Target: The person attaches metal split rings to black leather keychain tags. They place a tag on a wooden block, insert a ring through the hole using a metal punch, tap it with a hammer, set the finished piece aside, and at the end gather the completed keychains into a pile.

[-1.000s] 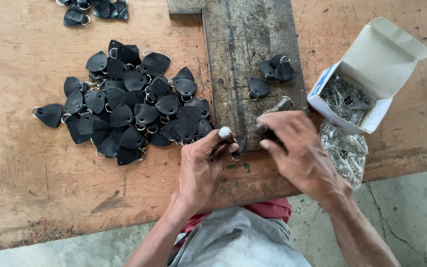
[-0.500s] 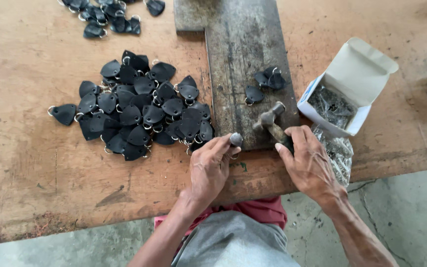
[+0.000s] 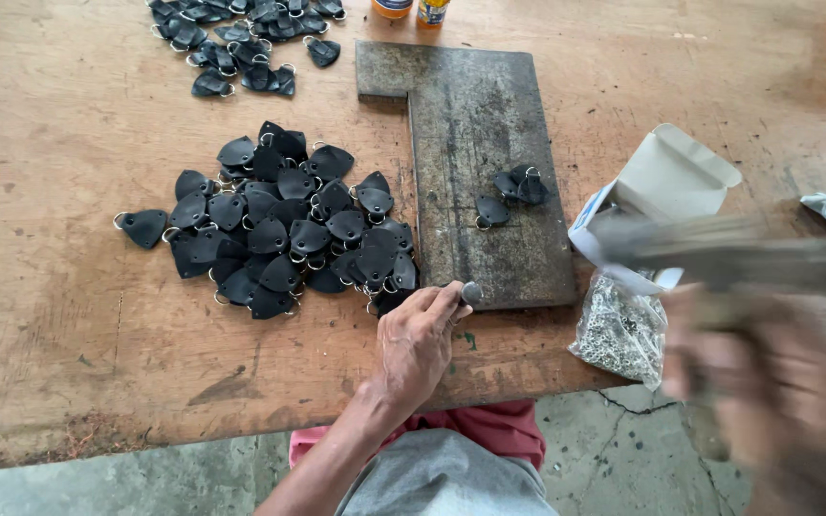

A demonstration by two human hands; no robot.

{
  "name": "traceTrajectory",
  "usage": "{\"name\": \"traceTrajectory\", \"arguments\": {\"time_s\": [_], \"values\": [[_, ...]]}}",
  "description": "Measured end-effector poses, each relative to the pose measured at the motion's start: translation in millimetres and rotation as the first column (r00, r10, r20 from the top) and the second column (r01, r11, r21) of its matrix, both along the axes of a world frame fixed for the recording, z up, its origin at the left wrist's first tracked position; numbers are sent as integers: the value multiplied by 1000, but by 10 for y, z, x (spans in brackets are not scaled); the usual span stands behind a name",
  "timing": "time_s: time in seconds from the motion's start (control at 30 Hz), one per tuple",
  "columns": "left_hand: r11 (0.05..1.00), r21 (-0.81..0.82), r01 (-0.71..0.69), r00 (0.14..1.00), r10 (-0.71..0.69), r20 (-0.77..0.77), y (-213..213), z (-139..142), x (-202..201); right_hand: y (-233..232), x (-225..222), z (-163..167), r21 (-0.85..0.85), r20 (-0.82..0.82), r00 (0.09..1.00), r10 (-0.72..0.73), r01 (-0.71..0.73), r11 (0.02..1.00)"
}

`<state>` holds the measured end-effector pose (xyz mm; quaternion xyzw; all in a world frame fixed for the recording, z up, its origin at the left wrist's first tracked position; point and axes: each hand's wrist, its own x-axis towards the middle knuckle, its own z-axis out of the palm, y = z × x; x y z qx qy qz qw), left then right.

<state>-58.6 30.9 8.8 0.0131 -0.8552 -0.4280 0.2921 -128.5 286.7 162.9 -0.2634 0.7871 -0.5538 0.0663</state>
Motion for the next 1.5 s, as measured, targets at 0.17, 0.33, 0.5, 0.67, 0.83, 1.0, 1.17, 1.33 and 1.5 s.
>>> {"name": "traceTrajectory", "arguments": {"time_s": [0.17,0.33,0.5,0.67,0.83,1.0,1.17,1.33,1.5], "values": [[1000,2,14,1000,-14,12,-11,0,-3,-37,-22,158,-563,-107,965,240,-258,785],[1000,13,18,999,-18,31,-2,6,12,-539,57,-177,622,15,960,278,-227,749],[990,144,-1,998,-9,66,-5,32,-31,-450,104,-366,699,34,989,141,-124,704],[942,333,31,939,-142,313,-130,82,-43,-359,8,-654,489,-305,934,186,-14,872],[993,-60,103,995,-102,7,-129,124,-154,-418,-102,-1001,695,-218,973,71,104,711],[985,147,92,898,-146,416,-105,264,-192,-474,-137,-1229,600,-332,938,97,131,789],[981,-182,-66,822,156,548,-439,539,-233,-619,-155,-1297,596,-231,966,118,45,801],[960,-251,-123,974,166,156,-360,550,-656,-644,-199,-1229,489,-345,920,188,6,872],[989,-125,-84,818,140,559,44,325,-1279,-419,-329,-1152,519,-382,902,200,30,854]]}}
